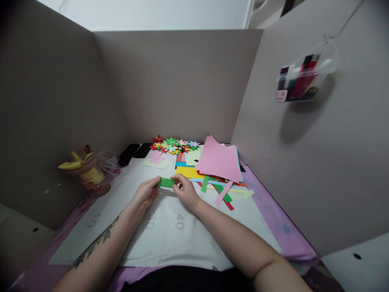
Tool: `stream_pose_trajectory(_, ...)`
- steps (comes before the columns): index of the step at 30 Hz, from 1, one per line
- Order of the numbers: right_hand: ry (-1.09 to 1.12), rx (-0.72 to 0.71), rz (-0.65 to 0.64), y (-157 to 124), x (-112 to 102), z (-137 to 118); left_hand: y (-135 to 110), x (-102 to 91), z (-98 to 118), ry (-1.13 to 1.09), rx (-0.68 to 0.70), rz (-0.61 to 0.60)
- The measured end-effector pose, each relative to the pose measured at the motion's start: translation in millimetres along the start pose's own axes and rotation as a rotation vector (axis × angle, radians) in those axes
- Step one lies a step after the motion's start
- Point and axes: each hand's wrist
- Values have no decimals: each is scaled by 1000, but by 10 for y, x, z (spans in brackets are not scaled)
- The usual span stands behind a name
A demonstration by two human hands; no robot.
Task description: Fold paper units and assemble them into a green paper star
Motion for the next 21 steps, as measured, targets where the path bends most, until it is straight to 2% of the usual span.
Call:
stream_pose_trajectory(13, 35, 20, -15, -19, 0, -30, -6, 12, -7, 23, -8, 28)
stream_pose_trajectory(18, 7, 35, -5, -2, -20, 2, -69, 40, -1, 121, 16, -40)
stream_pose_trajectory(21, 31, 114, 1, 24, -25, 65, -120, 67, 41, 174, 105, -130)
Point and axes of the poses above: each hand's wrist, its own y-axis towards the middle knuckle, its own x-axis out of the palm, z = x × y, and after that the axes turned 9 degrees about -y, right-handed
